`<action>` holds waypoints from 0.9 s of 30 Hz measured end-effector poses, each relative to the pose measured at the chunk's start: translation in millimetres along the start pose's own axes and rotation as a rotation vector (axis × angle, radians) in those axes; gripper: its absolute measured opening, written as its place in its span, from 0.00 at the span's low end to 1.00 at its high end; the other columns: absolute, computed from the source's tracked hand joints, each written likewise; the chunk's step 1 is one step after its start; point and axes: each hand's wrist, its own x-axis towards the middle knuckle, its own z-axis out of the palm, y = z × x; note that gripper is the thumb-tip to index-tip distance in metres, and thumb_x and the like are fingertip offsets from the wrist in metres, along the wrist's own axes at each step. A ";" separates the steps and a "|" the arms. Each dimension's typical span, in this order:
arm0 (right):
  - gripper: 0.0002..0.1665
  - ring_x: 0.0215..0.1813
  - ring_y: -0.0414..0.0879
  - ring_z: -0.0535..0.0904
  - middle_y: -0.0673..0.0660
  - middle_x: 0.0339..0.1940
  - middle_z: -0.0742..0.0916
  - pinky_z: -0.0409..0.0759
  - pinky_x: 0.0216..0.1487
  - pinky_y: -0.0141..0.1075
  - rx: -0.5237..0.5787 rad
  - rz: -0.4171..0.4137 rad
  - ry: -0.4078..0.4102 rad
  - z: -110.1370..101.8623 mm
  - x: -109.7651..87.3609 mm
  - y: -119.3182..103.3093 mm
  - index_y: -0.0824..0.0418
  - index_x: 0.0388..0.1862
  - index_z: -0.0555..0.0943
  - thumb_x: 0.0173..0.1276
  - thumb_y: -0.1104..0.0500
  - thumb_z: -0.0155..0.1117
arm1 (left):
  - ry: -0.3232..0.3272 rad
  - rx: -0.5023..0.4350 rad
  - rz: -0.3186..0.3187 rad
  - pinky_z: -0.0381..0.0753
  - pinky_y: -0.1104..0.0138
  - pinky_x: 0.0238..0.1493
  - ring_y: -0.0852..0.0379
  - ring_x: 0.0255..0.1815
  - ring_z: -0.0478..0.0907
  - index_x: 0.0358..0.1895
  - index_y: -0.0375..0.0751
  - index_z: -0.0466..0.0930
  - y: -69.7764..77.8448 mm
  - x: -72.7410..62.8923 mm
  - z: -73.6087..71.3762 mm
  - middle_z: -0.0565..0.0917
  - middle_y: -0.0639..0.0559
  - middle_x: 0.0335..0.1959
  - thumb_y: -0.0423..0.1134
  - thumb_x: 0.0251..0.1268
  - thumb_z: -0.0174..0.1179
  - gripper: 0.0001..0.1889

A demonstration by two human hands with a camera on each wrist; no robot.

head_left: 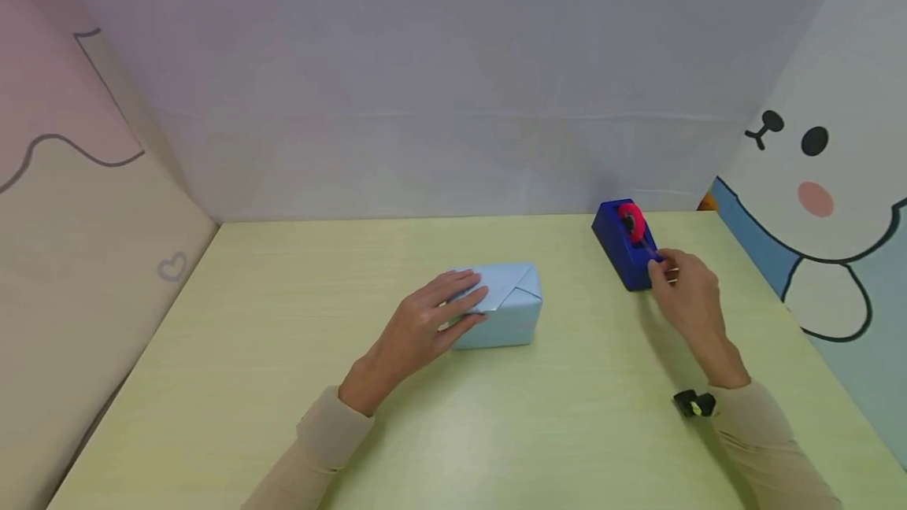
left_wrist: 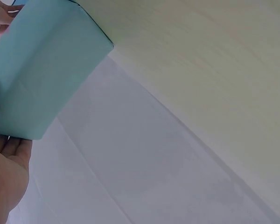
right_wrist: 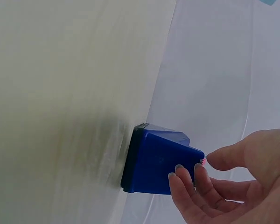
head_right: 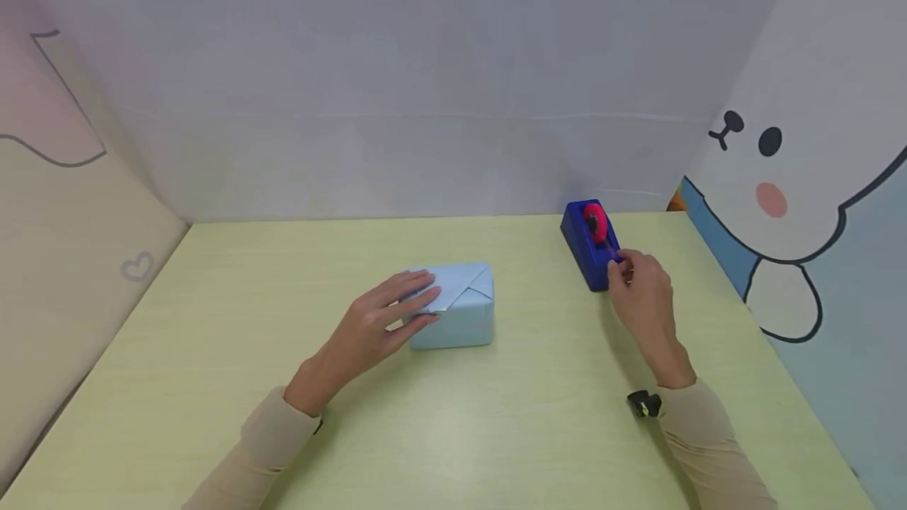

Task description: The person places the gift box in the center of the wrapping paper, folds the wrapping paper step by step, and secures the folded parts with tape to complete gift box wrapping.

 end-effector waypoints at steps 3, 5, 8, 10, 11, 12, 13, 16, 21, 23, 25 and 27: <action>0.18 0.41 0.66 0.83 0.71 0.39 0.84 0.76 0.38 0.40 -0.004 0.013 -0.005 0.5 1.8 1.2 0.79 0.54 0.80 0.78 0.62 0.56 | 0.000 -0.006 0.000 0.80 0.56 0.62 0.42 0.58 0.84 0.55 0.31 0.87 0.5 -0.2 0.7 0.86 0.37 0.54 0.31 0.50 0.80 0.25; 0.18 0.40 0.64 0.83 0.71 0.38 0.84 0.75 0.37 0.41 -0.007 0.025 -0.006 0.4 3.3 1.8 0.77 0.53 0.80 0.78 0.62 0.55 | -0.004 -0.006 -0.002 0.79 0.56 0.63 0.42 0.58 0.84 0.55 0.32 0.87 1.1 0.0 0.6 0.86 0.37 0.54 0.31 0.51 0.79 0.25; 0.18 0.37 0.61 0.82 0.69 0.36 0.85 0.73 0.34 0.36 -0.012 0.044 -0.010 0.2 6.0 3.3 0.76 0.53 0.81 0.79 0.61 0.55 | -0.003 -0.005 -0.001 0.80 0.57 0.62 0.42 0.58 0.84 0.55 0.32 0.87 1.4 0.3 0.4 0.86 0.37 0.54 0.32 0.51 0.79 0.24; 0.18 0.37 0.59 0.81 0.69 0.35 0.85 0.71 0.32 0.33 -0.011 0.058 -0.020 0.0 7.8 4.2 0.75 0.53 0.81 0.79 0.60 0.55 | -0.003 -0.005 -0.002 0.80 0.57 0.62 0.42 0.58 0.84 0.55 0.32 0.87 1.4 0.3 -0.1 0.86 0.37 0.54 0.32 0.52 0.79 0.24; 0.18 0.37 0.59 0.81 0.69 0.35 0.85 0.71 0.31 0.31 -0.007 0.064 -0.027 -0.2 8.6 4.6 0.75 0.53 0.81 0.79 0.59 0.55 | -0.003 -0.007 -0.005 0.80 0.57 0.62 0.42 0.58 0.83 0.55 0.32 0.87 1.6 0.3 -0.4 0.86 0.37 0.54 0.31 0.52 0.79 0.24; 0.18 0.38 0.59 0.82 0.69 0.36 0.85 0.71 0.30 0.29 -0.002 0.073 -0.037 -0.6 9.4 5.1 0.74 0.54 0.80 0.79 0.59 0.55 | -0.004 -0.006 -0.006 0.80 0.58 0.62 0.42 0.58 0.83 0.55 0.32 0.87 1.6 0.2 -0.8 0.86 0.37 0.54 0.31 0.52 0.79 0.24; 0.19 0.38 0.60 0.82 0.70 0.37 0.85 0.71 0.29 0.28 0.005 0.083 -0.048 -1.1 9.9 5.8 0.74 0.54 0.79 0.80 0.58 0.55 | -0.004 -0.008 -0.008 0.80 0.58 0.62 0.41 0.58 0.83 0.55 0.32 0.87 1.6 0.1 -0.7 0.86 0.37 0.54 0.31 0.52 0.79 0.24; 0.19 0.37 0.59 0.86 0.71 0.39 0.86 0.74 0.26 0.26 0.039 0.112 -0.083 -2.7 12.0 7.6 0.74 0.54 0.78 0.81 0.56 0.55 | -0.010 -0.011 -0.016 0.80 0.58 0.62 0.42 0.59 0.83 0.55 0.32 0.87 1.8 0.0 -0.6 0.86 0.37 0.55 0.31 0.52 0.79 0.24; 0.20 0.26 0.41 0.87 0.72 0.40 0.86 0.80 0.24 0.26 0.116 0.165 -0.131 -4.9 16.6 9.9 0.74 0.55 0.77 0.81 0.55 0.56 | -0.016 -0.011 -0.025 0.79 0.58 0.63 0.42 0.59 0.83 0.55 0.32 0.87 1.5 -0.5 -0.4 0.86 0.37 0.55 0.31 0.52 0.79 0.24; 0.21 0.23 0.34 0.85 0.74 0.41 0.85 0.81 0.24 0.26 0.153 0.176 -0.137 -5.8 18.2 10.3 0.74 0.54 0.77 0.81 0.55 0.57 | -0.016 -0.007 -0.025 0.79 0.58 0.62 0.42 0.59 0.83 0.55 0.32 0.87 1.4 -0.8 -0.3 0.86 0.37 0.55 0.31 0.52 0.79 0.24; 0.21 0.22 0.31 0.84 0.76 0.42 0.85 0.82 0.25 0.27 0.183 0.181 -0.142 -6.5 19.3 11.0 0.75 0.54 0.78 0.80 0.55 0.58 | -0.016 -0.004 -0.021 0.80 0.57 0.62 0.42 0.59 0.83 0.55 0.32 0.87 1.4 -1.0 -0.1 0.86 0.37 0.55 0.31 0.52 0.79 0.25; 0.22 0.22 0.30 0.84 0.77 0.43 0.85 0.82 0.26 0.28 0.198 0.190 -0.151 -7.3 19.9 11.0 0.75 0.54 0.78 0.80 0.54 0.59 | -0.016 -0.005 -0.020 0.80 0.57 0.62 0.41 0.59 0.83 0.55 0.32 0.87 1.5 -0.9 0.1 0.86 0.37 0.55 0.32 0.52 0.79 0.24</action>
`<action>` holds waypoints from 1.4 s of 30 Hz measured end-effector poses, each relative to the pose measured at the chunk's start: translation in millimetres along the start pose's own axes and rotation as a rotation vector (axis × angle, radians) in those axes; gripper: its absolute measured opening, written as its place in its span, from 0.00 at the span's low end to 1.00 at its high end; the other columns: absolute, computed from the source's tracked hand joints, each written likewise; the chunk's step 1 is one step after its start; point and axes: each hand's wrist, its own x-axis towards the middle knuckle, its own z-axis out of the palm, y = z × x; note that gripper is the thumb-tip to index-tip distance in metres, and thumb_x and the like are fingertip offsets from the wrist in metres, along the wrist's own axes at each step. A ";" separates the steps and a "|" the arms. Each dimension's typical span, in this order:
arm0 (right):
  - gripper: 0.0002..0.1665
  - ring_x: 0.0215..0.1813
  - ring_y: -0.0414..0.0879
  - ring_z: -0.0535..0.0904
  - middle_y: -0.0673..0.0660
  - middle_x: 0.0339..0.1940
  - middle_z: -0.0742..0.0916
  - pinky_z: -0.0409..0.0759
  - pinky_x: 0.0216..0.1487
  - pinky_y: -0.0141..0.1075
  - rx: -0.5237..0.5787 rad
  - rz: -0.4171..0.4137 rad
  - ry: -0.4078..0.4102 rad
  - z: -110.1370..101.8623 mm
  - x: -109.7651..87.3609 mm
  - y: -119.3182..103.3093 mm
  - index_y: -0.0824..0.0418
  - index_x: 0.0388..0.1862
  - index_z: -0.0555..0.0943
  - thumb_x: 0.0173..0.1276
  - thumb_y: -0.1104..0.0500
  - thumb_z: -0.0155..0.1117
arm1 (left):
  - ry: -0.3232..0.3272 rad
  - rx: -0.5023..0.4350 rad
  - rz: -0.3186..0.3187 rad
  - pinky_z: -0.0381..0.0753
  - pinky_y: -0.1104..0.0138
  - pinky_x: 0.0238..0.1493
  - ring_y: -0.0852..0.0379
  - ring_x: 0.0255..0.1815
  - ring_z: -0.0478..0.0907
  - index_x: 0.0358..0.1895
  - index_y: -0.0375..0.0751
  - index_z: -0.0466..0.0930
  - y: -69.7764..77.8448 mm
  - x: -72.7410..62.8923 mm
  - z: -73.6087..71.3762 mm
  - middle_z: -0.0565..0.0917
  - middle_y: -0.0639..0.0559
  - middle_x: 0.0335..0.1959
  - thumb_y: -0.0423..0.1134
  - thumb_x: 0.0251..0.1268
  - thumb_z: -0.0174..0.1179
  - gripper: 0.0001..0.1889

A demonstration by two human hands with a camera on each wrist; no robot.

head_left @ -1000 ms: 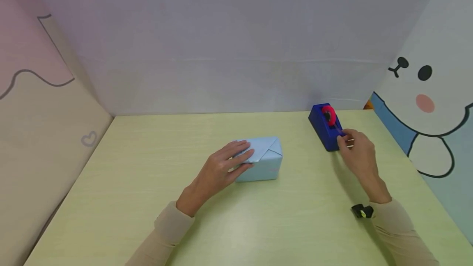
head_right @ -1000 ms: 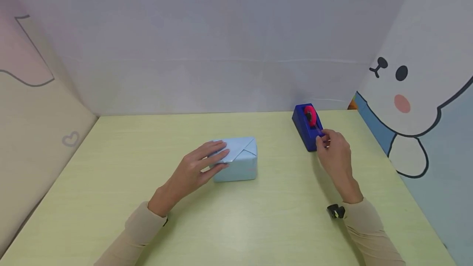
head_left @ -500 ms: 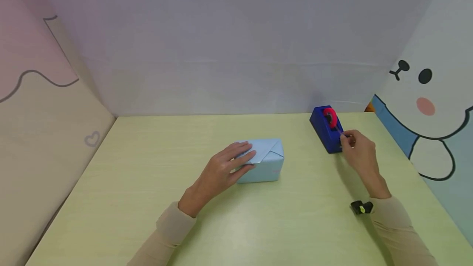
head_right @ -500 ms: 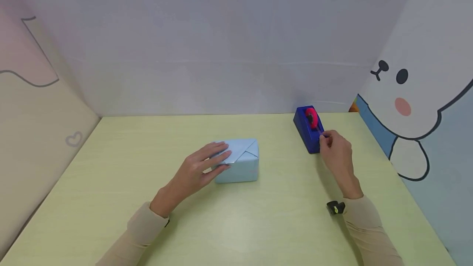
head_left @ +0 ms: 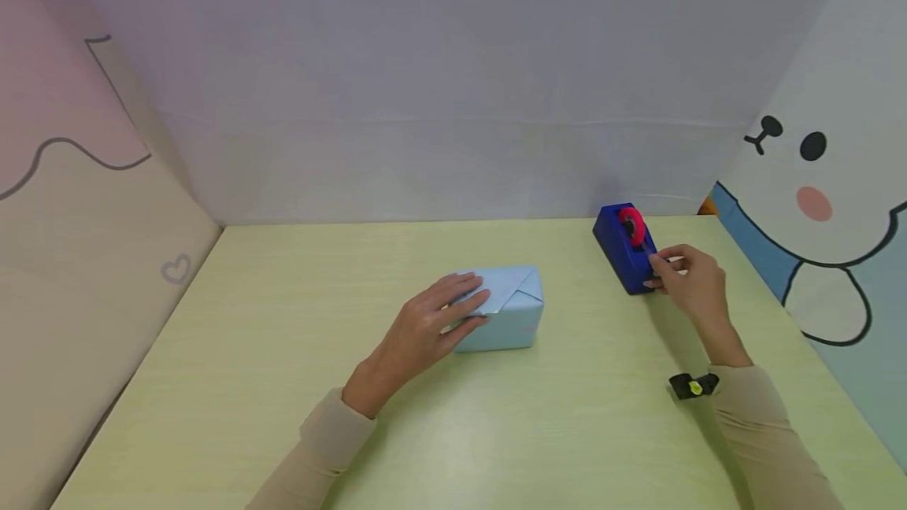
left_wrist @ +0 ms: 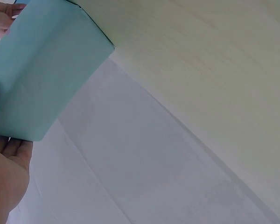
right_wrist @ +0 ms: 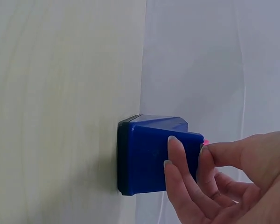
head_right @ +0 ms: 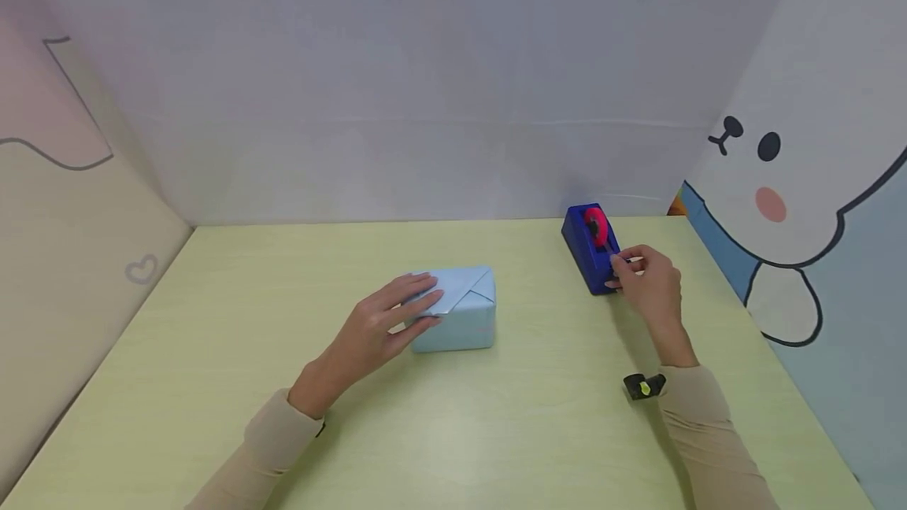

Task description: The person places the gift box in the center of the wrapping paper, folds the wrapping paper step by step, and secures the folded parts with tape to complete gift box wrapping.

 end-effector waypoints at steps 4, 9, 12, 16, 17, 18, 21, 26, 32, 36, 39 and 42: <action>0.24 0.23 0.30 0.85 0.75 0.44 0.84 0.82 0.26 0.28 0.000 0.027 -0.026 -0.3 0.4 -1.6 0.75 0.55 0.77 0.81 0.52 0.57 | 0.000 0.002 0.002 0.80 0.58 0.62 0.41 0.59 0.83 0.55 0.32 0.87 0.1 -0.1 -0.8 0.86 0.37 0.55 0.32 0.53 0.79 0.24; 0.25 0.25 0.31 0.85 0.70 0.41 0.85 0.76 0.25 0.27 -0.059 0.026 -0.039 -0.4 0.9 -2.9 0.76 0.55 0.76 0.82 0.52 0.54 | 0.001 0.006 0.006 0.80 0.58 0.62 0.42 0.59 0.83 0.55 0.32 0.87 0.5 0.1 -1.0 0.86 0.37 0.55 0.33 0.53 0.79 0.24; 0.26 0.25 0.28 0.83 0.68 0.39 0.85 0.72 0.26 0.29 -0.081 0.039 -0.047 -0.1 1.4 -2.4 0.76 0.55 0.76 0.83 0.51 0.53 | 0.001 0.010 0.008 0.79 0.57 0.62 0.42 0.59 0.83 0.55 0.32 0.87 0.9 0.5 -1.0 0.86 0.37 0.55 0.33 0.53 0.79 0.24; 0.27 0.27 0.26 0.81 0.66 0.39 0.84 0.72 0.28 0.28 -0.070 0.051 -0.053 -1.3 0.4 0.5 0.75 0.55 0.76 0.83 0.49 0.52 | -0.002 0.010 0.010 0.79 0.58 0.63 0.42 0.59 0.83 0.55 0.32 0.86 1.2 1.3 -0.5 0.86 0.37 0.55 0.33 0.53 0.78 0.24; 0.27 0.27 0.26 0.81 0.66 0.39 0.84 0.72 0.28 0.28 -0.069 0.046 -0.055 -1.9 -0.1 1.4 0.75 0.55 0.76 0.83 0.49 0.51 | -0.002 0.010 0.010 0.79 0.58 0.63 0.42 0.59 0.83 0.55 0.32 0.86 1.2 1.3 -0.5 0.86 0.37 0.55 0.33 0.54 0.78 0.24; 0.27 0.28 0.27 0.82 0.66 0.40 0.84 0.72 0.29 0.28 -0.063 0.041 -0.058 -2.5 -0.9 2.1 0.75 0.55 0.76 0.83 0.48 0.51 | -0.003 0.010 0.010 0.79 0.58 0.63 0.42 0.59 0.83 0.56 0.32 0.86 1.3 1.3 -0.4 0.85 0.37 0.56 0.33 0.54 0.78 0.24; 0.28 0.29 0.26 0.81 0.68 0.43 0.84 0.73 0.30 0.26 -0.043 0.021 -0.079 -3.9 -2.1 4.7 0.75 0.55 0.75 0.83 0.48 0.51 | -0.002 0.010 0.010 0.79 0.58 0.63 0.42 0.60 0.83 0.56 0.32 0.86 1.6 1.5 -0.1 0.86 0.37 0.56 0.33 0.54 0.78 0.24; 0.26 0.34 0.26 0.82 0.71 0.49 0.81 0.75 0.35 0.21 0.028 -0.002 -0.150 -6.3 -3.8 7.2 0.75 0.56 0.72 0.85 0.50 0.48 | 0.003 0.014 0.010 0.80 0.58 0.62 0.41 0.59 0.83 0.55 0.32 0.87 1.6 0.6 0.0 0.86 0.37 0.55 0.33 0.53 0.79 0.24; 0.24 0.38 0.24 0.81 0.71 0.52 0.79 0.76 0.40 0.18 0.078 -0.035 -0.190 -7.4 -6.7 7.3 0.75 0.54 0.70 0.85 0.52 0.47 | 0.001 0.015 0.004 0.80 0.58 0.62 0.42 0.60 0.83 0.56 0.33 0.86 0.7 -0.9 0.0 0.86 0.37 0.55 0.33 0.53 0.78 0.24; 0.23 0.39 0.25 0.82 0.71 0.52 0.79 0.77 0.40 0.18 0.085 -0.048 -0.167 -7.5 -9.1 8.6 0.75 0.54 0.71 0.85 0.52 0.47 | 0.004 0.012 0.002 0.80 0.58 0.62 0.42 0.60 0.83 0.56 0.33 0.86 0.0 -1.7 0.4 0.85 0.37 0.56 0.33 0.53 0.79 0.24; 0.23 0.40 0.25 0.82 0.71 0.52 0.80 0.77 0.41 0.18 0.076 -0.066 -0.157 -8.1 -11.0 10.7 0.74 0.54 0.71 0.85 0.52 0.47 | 0.009 0.006 0.005 0.80 0.58 0.62 0.41 0.60 0.82 0.56 0.33 0.86 -0.1 -1.8 0.7 0.85 0.37 0.56 0.32 0.53 0.78 0.24; 0.23 0.41 0.23 0.81 0.72 0.52 0.81 0.76 0.42 0.17 0.063 -0.084 -0.163 -9.2 -12.9 13.7 0.74 0.54 0.72 0.85 0.52 0.46 | 0.014 0.000 0.007 0.79 0.58 0.63 0.42 0.60 0.82 0.56 0.33 0.86 0.2 -1.4 0.7 0.85 0.37 0.56 0.32 0.54 0.78 0.24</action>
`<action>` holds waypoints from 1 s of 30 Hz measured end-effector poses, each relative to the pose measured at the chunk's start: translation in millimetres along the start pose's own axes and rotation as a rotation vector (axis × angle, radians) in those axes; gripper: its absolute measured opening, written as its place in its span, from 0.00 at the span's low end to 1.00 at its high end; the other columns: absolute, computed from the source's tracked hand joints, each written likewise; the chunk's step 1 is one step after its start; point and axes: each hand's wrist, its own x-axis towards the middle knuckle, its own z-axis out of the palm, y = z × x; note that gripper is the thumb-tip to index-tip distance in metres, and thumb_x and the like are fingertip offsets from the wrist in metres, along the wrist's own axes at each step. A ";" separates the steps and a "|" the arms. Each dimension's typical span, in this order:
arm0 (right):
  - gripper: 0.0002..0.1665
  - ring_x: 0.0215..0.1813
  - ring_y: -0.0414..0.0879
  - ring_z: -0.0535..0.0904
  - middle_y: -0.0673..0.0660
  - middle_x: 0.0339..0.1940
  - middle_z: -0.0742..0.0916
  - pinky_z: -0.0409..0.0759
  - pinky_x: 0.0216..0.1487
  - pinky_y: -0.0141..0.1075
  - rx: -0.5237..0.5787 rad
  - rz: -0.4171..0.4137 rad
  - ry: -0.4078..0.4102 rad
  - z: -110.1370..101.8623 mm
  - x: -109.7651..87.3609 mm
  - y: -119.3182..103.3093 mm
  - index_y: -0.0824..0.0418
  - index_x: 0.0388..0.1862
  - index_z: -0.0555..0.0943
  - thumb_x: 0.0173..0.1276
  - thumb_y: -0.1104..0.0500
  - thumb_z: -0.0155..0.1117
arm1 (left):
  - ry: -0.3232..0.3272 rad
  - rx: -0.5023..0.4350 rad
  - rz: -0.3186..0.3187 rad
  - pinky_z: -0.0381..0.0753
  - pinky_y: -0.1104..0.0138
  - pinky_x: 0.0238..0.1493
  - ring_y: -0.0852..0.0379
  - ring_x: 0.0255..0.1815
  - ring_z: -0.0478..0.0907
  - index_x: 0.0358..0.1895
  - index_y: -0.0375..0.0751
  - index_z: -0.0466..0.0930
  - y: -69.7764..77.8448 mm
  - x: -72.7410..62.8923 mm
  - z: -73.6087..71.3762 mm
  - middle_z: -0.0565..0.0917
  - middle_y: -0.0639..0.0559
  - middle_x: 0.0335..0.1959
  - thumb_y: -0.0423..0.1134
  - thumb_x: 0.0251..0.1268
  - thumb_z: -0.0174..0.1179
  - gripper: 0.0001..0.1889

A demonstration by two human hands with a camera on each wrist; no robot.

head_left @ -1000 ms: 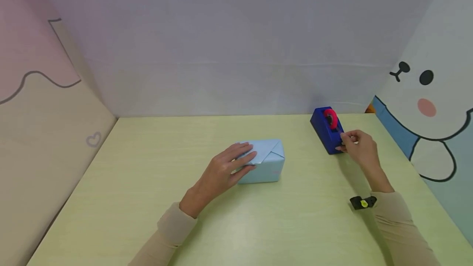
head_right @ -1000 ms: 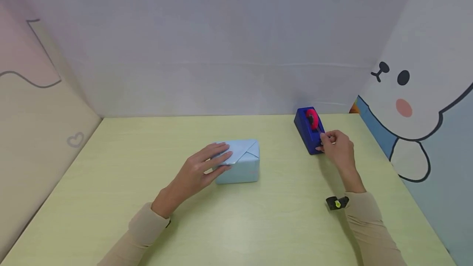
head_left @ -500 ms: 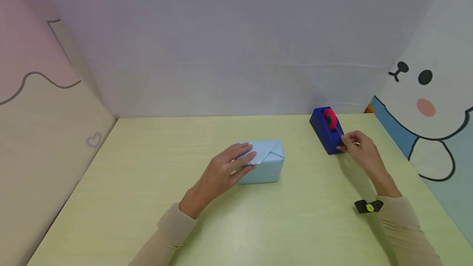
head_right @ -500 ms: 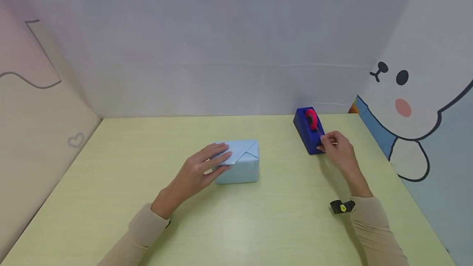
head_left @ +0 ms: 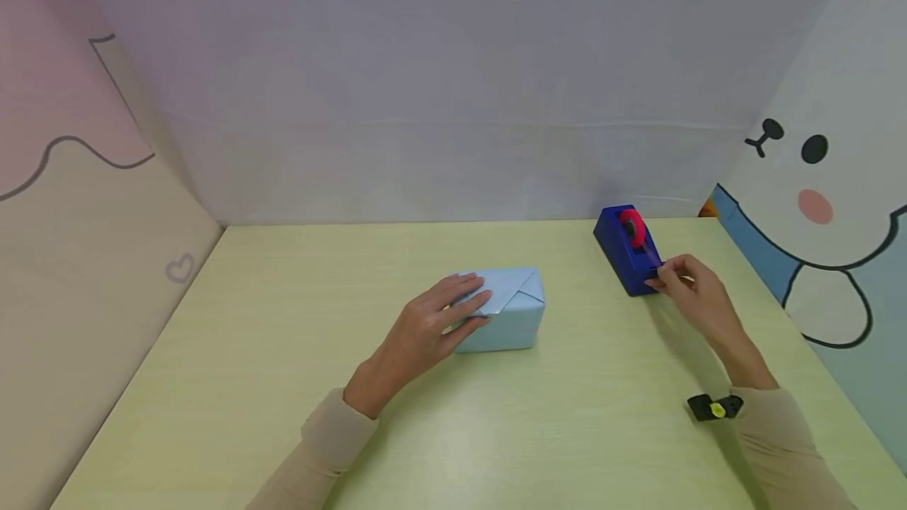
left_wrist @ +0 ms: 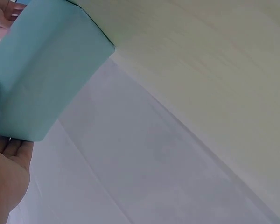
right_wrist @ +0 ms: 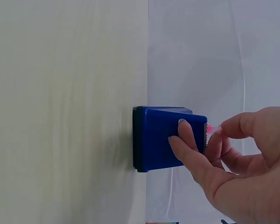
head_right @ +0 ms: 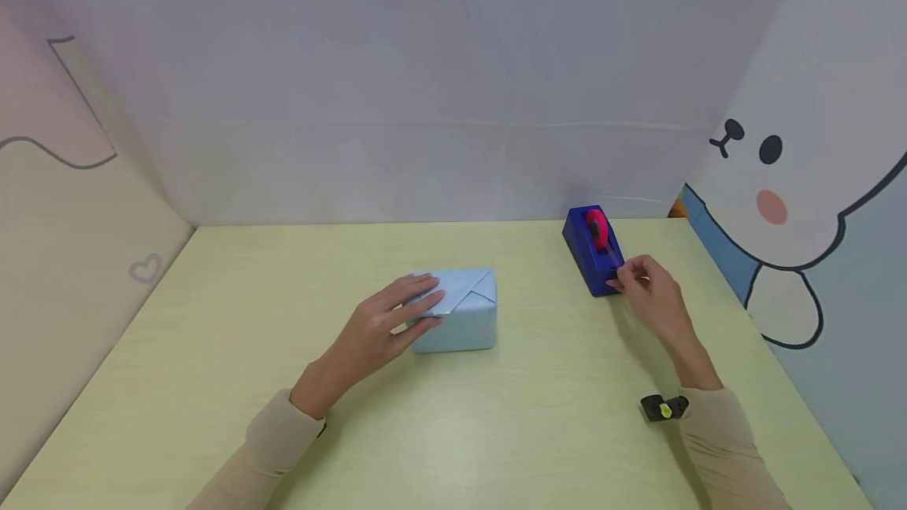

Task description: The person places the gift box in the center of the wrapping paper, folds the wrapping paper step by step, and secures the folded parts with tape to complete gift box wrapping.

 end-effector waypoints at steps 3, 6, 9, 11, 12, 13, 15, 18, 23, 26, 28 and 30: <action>0.23 0.43 0.22 0.80 0.74 0.53 0.83 0.75 0.42 0.16 -0.003 -0.005 -0.008 -0.8 -2.0 2.6 0.75 0.54 0.72 0.85 0.53 0.45 | 0.000 0.001 0.002 0.78 0.58 0.64 0.42 0.60 0.82 0.56 0.33 0.86 0.5 0.7 0.1 0.85 0.37 0.56 0.32 0.54 0.78 0.23; 0.23 0.43 0.21 0.79 0.75 0.54 0.84 0.75 0.43 0.16 0.009 0.004 -0.014 -1.1 -3.5 4.4 0.75 0.53 0.72 0.85 0.52 0.45 | -0.003 0.008 0.005 0.79 0.58 0.63 0.42 0.60 0.82 0.55 0.32 0.86 0.6 0.6 0.2 0.85 0.37 0.56 0.32 0.54 0.78 0.23; 0.24 0.45 0.22 0.80 0.73 0.53 0.83 0.77 0.46 0.16 0.062 0.021 -0.019 -0.6 -4.2 6.5 0.76 0.54 0.71 0.86 0.53 0.44 | -0.007 0.015 0.006 0.79 0.58 0.63 0.42 0.60 0.83 0.55 0.33 0.86 0.6 0.3 0.1 0.85 0.37 0.56 0.33 0.54 0.78 0.23; 0.25 0.45 0.24 0.82 0.66 0.51 0.84 0.78 0.49 0.18 0.115 0.044 -0.015 -0.3 -4.7 7.3 0.76 0.54 0.71 0.85 0.52 0.45 | -0.010 0.018 0.006 0.79 0.58 0.63 0.42 0.60 0.83 0.55 0.33 0.86 0.6 0.2 -0.1 0.85 0.37 0.56 0.33 0.54 0.78 0.23; 0.26 0.45 0.25 0.82 0.62 0.50 0.85 0.78 0.50 0.19 0.143 0.057 -0.010 0.0 -4.9 7.5 0.76 0.55 0.71 0.85 0.50 0.46 | -0.010 0.018 0.006 0.79 0.58 0.63 0.42 0.60 0.83 0.56 0.33 0.86 0.7 0.2 -0.1 0.85 0.37 0.56 0.33 0.54 0.78 0.23; 0.27 0.44 0.26 0.83 0.57 0.48 0.86 0.79 0.50 0.20 0.172 0.071 -0.005 0.3 -4.8 7.9 0.76 0.55 0.71 0.85 0.49 0.47 | -0.010 0.018 0.007 0.80 0.58 0.63 0.42 0.60 0.83 0.56 0.33 0.86 0.8 0.2 -0.2 0.85 0.37 0.56 0.32 0.54 0.78 0.23; 0.29 0.43 0.28 0.85 0.48 0.42 0.87 0.80 0.49 0.22 0.230 0.113 0.007 1.0 -4.6 7.4 0.75 0.55 0.71 0.84 0.47 0.50 | -0.007 0.019 0.009 0.80 0.58 0.62 0.41 0.59 0.83 0.56 0.33 0.86 0.9 0.3 -0.2 0.85 0.37 0.55 0.32 0.54 0.78 0.24; 0.28 0.40 0.31 0.86 0.43 0.38 0.86 0.82 0.47 0.24 0.334 0.205 0.006 3.0 -3.2 6.9 0.72 0.54 0.72 0.82 0.45 0.53 | 0.000 0.014 0.010 0.80 0.58 0.62 0.41 0.59 0.83 0.55 0.32 0.86 1.1 0.2 0.0 0.85 0.37 0.55 0.31 0.53 0.78 0.24; 0.21 0.40 0.35 0.88 0.50 0.43 0.80 0.84 0.47 0.29 0.587 0.325 -0.017 4.2 -1.5 5.9 0.68 0.48 0.75 0.81 0.48 0.57 | 0.011 0.019 0.024 0.81 0.57 0.61 0.41 0.58 0.83 0.55 0.32 0.86 0.3 0.3 0.9 0.86 0.37 0.54 0.30 0.51 0.79 0.25; 0.14 0.42 0.40 0.89 0.54 0.43 0.80 0.85 0.49 0.33 0.763 0.349 -0.035 3.0 -1.3 5.2 0.64 0.46 0.78 0.81 0.52 0.58 | 0.013 0.022 0.028 0.81 0.57 0.60 0.41 0.58 0.83 0.55 0.32 0.86 0.0 0.5 1.2 0.86 0.37 0.54 0.30 0.51 0.79 0.25; 0.11 0.44 0.43 0.89 0.55 0.42 0.80 0.85 0.52 0.36 0.876 0.370 -0.056 2.4 -0.8 4.9 0.62 0.46 0.79 0.81 0.55 0.58 | 0.012 0.018 0.023 0.81 0.57 0.61 0.41 0.58 0.83 0.55 0.32 0.86 0.2 0.5 1.0 0.86 0.37 0.54 0.31 0.51 0.79 0.25; 0.08 0.46 0.47 0.89 0.56 0.42 0.80 0.84 0.54 0.38 1.004 0.410 -0.076 2.1 0.1 4.8 0.61 0.47 0.80 0.81 0.58 0.58 | 0.012 0.017 0.020 0.80 0.57 0.61 0.41 0.58 0.83 0.55 0.32 0.86 0.3 0.4 0.8 0.86 0.37 0.54 0.31 0.52 0.79 0.24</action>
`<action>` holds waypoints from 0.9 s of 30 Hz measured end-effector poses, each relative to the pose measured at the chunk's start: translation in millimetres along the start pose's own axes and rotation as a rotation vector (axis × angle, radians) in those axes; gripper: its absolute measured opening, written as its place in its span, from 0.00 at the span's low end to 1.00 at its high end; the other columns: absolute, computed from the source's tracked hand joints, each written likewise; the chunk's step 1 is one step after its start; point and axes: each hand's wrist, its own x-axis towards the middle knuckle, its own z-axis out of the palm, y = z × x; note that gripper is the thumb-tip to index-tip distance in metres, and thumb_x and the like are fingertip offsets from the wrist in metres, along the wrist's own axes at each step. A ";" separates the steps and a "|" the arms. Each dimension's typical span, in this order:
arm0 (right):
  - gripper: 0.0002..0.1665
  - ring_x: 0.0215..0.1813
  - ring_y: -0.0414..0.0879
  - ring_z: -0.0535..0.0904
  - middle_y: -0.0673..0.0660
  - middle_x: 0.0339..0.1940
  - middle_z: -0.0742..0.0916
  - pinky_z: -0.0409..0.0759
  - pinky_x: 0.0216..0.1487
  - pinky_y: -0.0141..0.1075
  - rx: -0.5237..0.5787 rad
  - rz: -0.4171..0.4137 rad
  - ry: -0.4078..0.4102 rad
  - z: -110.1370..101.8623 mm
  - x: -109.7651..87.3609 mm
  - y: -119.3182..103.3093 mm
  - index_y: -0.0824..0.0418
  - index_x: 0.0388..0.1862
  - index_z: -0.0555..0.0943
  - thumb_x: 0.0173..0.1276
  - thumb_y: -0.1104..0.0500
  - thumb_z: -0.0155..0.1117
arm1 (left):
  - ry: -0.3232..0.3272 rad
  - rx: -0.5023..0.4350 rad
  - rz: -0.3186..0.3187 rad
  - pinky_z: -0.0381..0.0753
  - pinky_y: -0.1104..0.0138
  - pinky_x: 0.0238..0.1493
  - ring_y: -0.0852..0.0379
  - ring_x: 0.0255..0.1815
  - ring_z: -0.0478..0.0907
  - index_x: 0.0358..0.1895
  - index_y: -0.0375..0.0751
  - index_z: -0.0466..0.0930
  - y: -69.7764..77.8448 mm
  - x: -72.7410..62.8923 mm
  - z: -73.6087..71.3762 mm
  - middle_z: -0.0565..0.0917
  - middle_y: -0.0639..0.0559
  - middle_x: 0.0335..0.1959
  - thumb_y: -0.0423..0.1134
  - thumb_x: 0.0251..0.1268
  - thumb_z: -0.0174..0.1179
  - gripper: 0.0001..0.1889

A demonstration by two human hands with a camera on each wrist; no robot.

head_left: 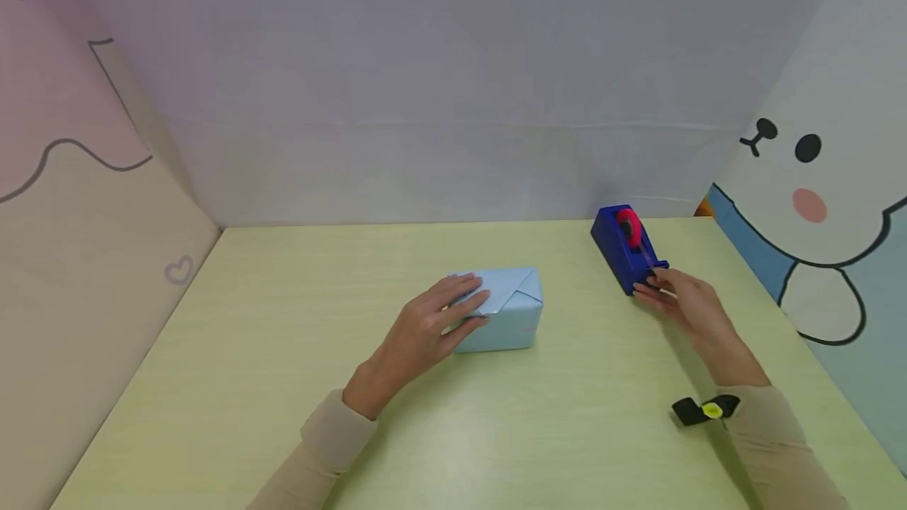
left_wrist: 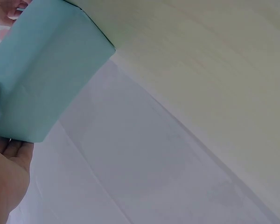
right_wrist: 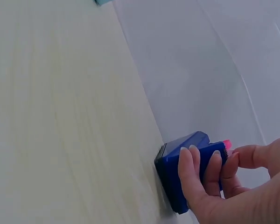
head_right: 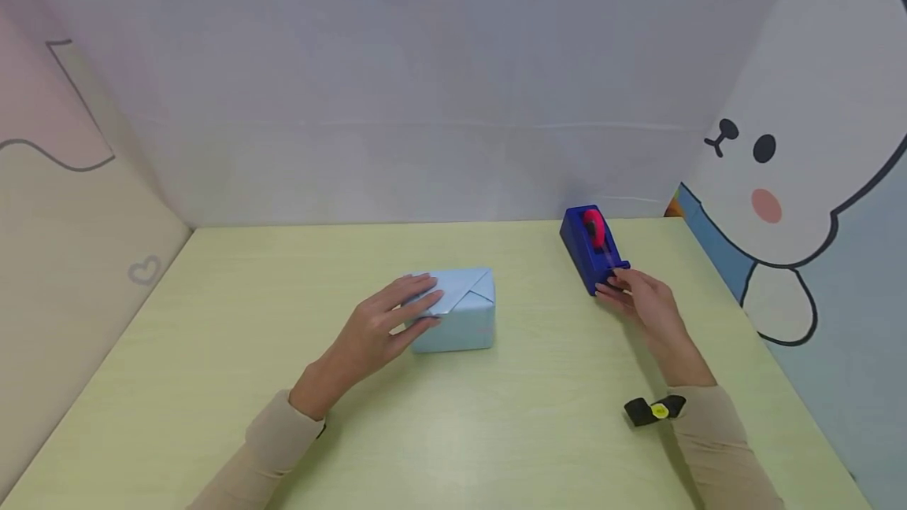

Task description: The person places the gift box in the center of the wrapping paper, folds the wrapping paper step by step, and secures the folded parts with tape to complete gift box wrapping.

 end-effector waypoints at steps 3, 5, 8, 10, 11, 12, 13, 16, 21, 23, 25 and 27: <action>0.06 0.47 0.52 0.89 0.58 0.42 0.80 0.83 0.57 0.42 0.162 0.063 -0.021 0.0 2.3 -0.7 0.61 0.47 0.79 0.81 0.61 0.57 | -0.005 -0.005 -0.010 0.80 0.58 0.62 0.41 0.59 0.83 0.55 0.33 0.86 0.0 -0.1 -0.7 0.85 0.37 0.55 0.32 0.53 0.78 0.24; 0.05 0.47 0.53 0.89 0.58 0.42 0.80 0.83 0.58 0.43 0.229 0.092 -0.017 1.0 3.3 -1.3 0.61 0.48 0.79 0.81 0.62 0.56 | -0.007 -0.004 -0.013 0.80 0.57 0.63 0.41 0.59 0.83 0.56 0.33 0.86 0.0 0.2 -1.5 0.85 0.37 0.55 0.32 0.53 0.79 0.24; 0.04 0.47 0.54 0.89 0.58 0.42 0.79 0.82 0.59 0.44 0.266 0.120 0.003 3.6 4.0 -2.2 0.61 0.50 0.76 0.80 0.62 0.57 | -0.007 -0.007 -0.016 0.79 0.57 0.63 0.41 0.59 0.83 0.56 0.33 0.86 0.0 0.4 -2.2 0.85 0.37 0.55 0.32 0.52 0.79 0.24; 0.06 0.46 0.53 0.89 0.57 0.42 0.80 0.82 0.59 0.44 0.278 0.138 0.024 5.7 3.9 -2.7 0.60 0.52 0.74 0.80 0.62 0.58 | -0.006 -0.006 -0.015 0.79 0.57 0.63 0.42 0.59 0.83 0.56 0.33 0.86 0.0 0.4 -2.3 0.86 0.37 0.55 0.31 0.52 0.79 0.25; 0.07 0.46 0.53 0.89 0.57 0.41 0.80 0.82 0.59 0.44 0.284 0.147 0.035 6.4 3.9 -2.9 0.60 0.53 0.74 0.79 0.62 0.58 | -0.005 -0.006 -0.014 0.79 0.57 0.63 0.42 0.59 0.83 0.56 0.33 0.86 -0.1 0.4 -2.1 0.86 0.37 0.55 0.31 0.51 0.79 0.25; 0.08 0.46 0.53 0.89 0.57 0.41 0.80 0.82 0.59 0.44 0.287 0.151 0.042 6.9 3.9 -3.2 0.60 0.53 0.73 0.79 0.62 0.58 | -0.005 -0.007 -0.014 0.80 0.57 0.63 0.42 0.59 0.83 0.56 0.33 0.86 0.0 0.3 -2.0 0.86 0.37 0.55 0.31 0.52 0.79 0.25; 0.08 0.46 0.53 0.89 0.56 0.41 0.81 0.83 0.58 0.44 0.289 0.155 0.047 7.3 3.9 -3.4 0.59 0.53 0.73 0.79 0.62 0.58 | -0.006 -0.005 -0.014 0.80 0.57 0.63 0.42 0.59 0.83 0.56 0.33 0.86 0.2 0.5 -2.2 0.86 0.37 0.55 0.31 0.52 0.79 0.25; 0.08 0.45 0.53 0.89 0.56 0.40 0.81 0.83 0.57 0.44 0.292 0.160 0.056 8.0 3.4 -4.1 0.60 0.53 0.72 0.79 0.63 0.58 | -0.004 -0.001 -0.008 0.80 0.57 0.62 0.42 0.58 0.83 0.56 0.33 0.86 0.4 0.6 -2.0 0.86 0.37 0.55 0.30 0.51 0.79 0.25; 0.03 0.44 0.52 0.89 0.56 0.38 0.82 0.84 0.55 0.44 0.275 0.153 0.067 7.8 2.8 -4.9 0.61 0.47 0.76 0.79 0.63 0.58 | -0.004 0.001 -0.005 0.80 0.57 0.62 0.42 0.58 0.84 0.56 0.32 0.86 1.1 1.1 -1.9 0.86 0.37 0.55 0.30 0.51 0.79 0.26; 0.02 0.44 0.52 0.89 0.56 0.37 0.82 0.85 0.54 0.44 0.273 0.148 0.070 7.5 2.5 -5.1 0.61 0.44 0.77 0.79 0.63 0.58 | -0.005 -0.006 -0.009 0.80 0.57 0.62 0.42 0.58 0.83 0.56 0.33 0.86 1.6 1.2 -2.0 0.86 0.37 0.55 0.30 0.51 0.79 0.25; 0.03 0.44 0.52 0.89 0.56 0.37 0.82 0.85 0.54 0.44 0.277 0.146 0.068 7.1 2.1 -5.2 0.61 0.43 0.78 0.79 0.64 0.57 | -0.005 -0.006 -0.010 0.79 0.56 0.63 0.42 0.58 0.84 0.56 0.33 0.86 1.8 1.6 -2.3 0.86 0.37 0.54 0.31 0.51 0.79 0.25; 0.04 0.44 0.52 0.89 0.56 0.37 0.82 0.85 0.54 0.44 0.280 0.146 0.062 6.8 1.6 -5.4 0.62 0.42 0.79 0.79 0.64 0.56 | -0.005 -0.008 -0.010 0.79 0.56 0.63 0.42 0.58 0.84 0.55 0.33 0.87 2.1 1.9 -2.3 0.86 0.37 0.54 0.31 0.51 0.79 0.25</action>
